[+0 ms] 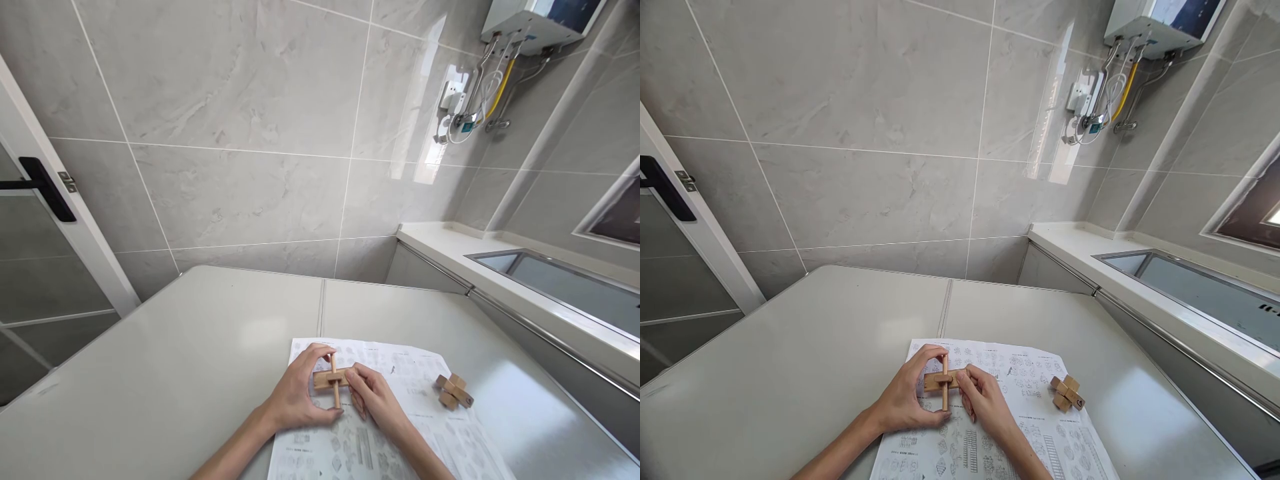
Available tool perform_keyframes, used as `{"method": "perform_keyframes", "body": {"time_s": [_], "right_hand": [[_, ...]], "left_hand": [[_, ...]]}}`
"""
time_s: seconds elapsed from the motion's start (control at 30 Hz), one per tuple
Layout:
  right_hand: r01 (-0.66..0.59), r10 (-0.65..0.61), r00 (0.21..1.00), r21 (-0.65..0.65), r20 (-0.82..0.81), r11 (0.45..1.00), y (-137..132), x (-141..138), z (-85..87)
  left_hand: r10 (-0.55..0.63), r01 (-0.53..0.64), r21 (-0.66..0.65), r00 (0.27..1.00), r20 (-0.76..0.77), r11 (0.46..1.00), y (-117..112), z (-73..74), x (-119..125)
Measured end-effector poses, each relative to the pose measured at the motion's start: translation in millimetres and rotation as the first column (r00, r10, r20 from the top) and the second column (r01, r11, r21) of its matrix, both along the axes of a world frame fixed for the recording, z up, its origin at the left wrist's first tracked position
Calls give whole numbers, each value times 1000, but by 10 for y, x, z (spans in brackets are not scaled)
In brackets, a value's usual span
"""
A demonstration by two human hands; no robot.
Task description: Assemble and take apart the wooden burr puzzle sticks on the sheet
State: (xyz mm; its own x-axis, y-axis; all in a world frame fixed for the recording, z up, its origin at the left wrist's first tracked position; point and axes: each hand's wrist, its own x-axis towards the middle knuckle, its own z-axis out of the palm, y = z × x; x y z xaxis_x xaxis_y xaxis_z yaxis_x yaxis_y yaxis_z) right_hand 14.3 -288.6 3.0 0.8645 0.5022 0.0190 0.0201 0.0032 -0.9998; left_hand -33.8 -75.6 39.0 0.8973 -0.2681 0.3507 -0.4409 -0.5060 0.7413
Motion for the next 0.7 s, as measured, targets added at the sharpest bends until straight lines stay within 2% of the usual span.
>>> {"method": "perform_keyframes", "body": {"time_s": [0.33,0.7], "right_hand": [[5,-2,998,53,-57,999,-87,41,-44],[10,2,995,115,-104,993,-64,37,13]], "left_hand": [[-8,9,-51,1000,12,999,-14,17,18],[-48,17,-218,990,-134,976,9,-65,53]]}}
